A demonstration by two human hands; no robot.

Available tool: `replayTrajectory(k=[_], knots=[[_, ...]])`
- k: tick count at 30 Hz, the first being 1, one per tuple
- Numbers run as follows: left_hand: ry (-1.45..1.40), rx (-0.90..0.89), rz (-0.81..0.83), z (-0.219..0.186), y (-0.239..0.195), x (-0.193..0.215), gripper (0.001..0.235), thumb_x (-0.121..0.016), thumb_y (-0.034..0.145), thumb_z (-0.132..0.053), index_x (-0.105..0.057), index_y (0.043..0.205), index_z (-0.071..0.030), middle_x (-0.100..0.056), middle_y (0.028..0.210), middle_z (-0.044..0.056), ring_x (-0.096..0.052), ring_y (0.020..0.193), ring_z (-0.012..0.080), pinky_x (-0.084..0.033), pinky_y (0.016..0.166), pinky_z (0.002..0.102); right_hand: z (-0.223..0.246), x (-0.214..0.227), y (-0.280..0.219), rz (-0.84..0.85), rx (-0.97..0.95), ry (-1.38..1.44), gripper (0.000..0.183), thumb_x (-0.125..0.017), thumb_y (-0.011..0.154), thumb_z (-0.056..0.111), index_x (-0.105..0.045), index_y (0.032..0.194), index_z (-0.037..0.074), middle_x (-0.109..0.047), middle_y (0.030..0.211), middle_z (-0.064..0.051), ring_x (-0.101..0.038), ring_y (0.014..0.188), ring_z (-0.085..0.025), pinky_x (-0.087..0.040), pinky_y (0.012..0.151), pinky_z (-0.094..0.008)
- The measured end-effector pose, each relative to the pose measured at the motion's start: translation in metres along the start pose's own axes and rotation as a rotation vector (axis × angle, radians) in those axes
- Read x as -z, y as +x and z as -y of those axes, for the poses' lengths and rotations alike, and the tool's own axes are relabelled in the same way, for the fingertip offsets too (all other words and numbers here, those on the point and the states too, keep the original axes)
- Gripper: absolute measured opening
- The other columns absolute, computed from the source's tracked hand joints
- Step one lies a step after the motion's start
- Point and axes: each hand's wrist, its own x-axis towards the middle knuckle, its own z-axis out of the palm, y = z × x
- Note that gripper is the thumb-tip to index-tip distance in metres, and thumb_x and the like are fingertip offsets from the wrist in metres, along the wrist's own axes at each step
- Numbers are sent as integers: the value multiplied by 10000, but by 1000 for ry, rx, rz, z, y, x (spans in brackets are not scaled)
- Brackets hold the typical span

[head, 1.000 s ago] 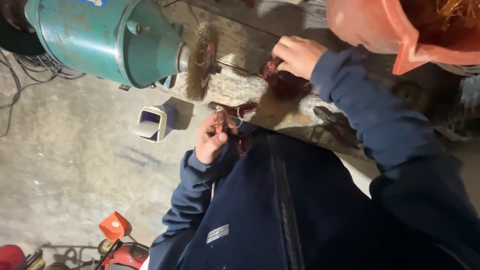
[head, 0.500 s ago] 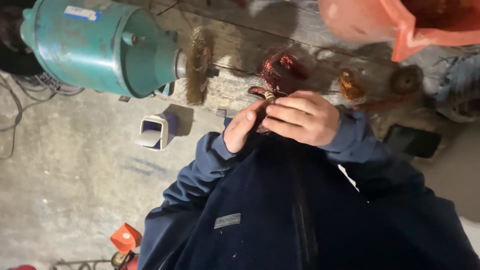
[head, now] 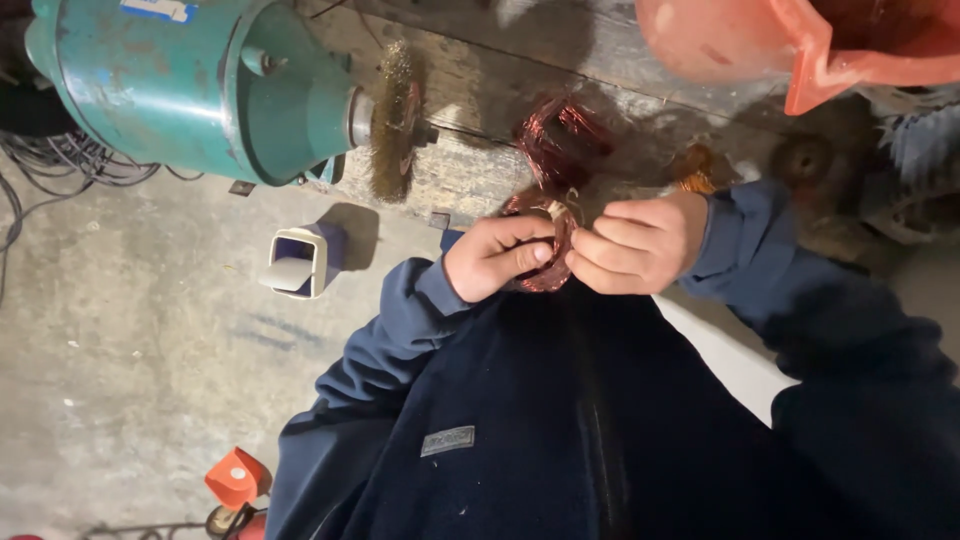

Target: Organizing, winding, and tying bundles of copper wire coils at a workshop workbench.

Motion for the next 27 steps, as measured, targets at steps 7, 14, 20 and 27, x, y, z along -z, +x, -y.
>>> replayTrajectory(k=[7, 14, 20, 27], knots=[[-14, -16, -49, 5, 11, 7, 213, -602, 1050, -80, -654, 1218, 42, -718, 1105, 42, -654, 1025, 108, -533, 948, 289, -3, 9, -3, 56, -68, 28, 204, -693, 855, 116, -704, 1049, 52, -689, 996, -74, -630, 741, -195, -554, 745, -314], [525, -101, -321, -32, 12, -11, 111, -665, 1039, -117, -706, 1080, -22, -716, 953, 62, -658, 895, 156, -548, 836, 304, 10, 12, -19, 66, -237, 2, 222, -696, 875, 149, -694, 1093, 106, -693, 1055, -55, -664, 858, -215, -577, 776, -354], [1124, -442, -388, -68, 15, -28, 95, -689, 972, -114, -695, 1062, -83, -703, 984, 75, -654, 925, 317, -527, 867, 397, 22, 10, -42, 20, -344, -30, 186, -716, 926, 99, -656, 1102, 99, -709, 1197, -88, -678, 931, -229, -567, 751, -354], [1156, -24, -314, -42, 27, -8, 237, -689, 958, -203, -734, 1167, -103, -708, 956, 142, -683, 904, 368, -529, 802, 441, 26, 4, -47, 34, -585, 100, 187, -761, 895, 72, -655, 1048, 55, -736, 1170, -119, -707, 859, -257, -536, 665, -350]])
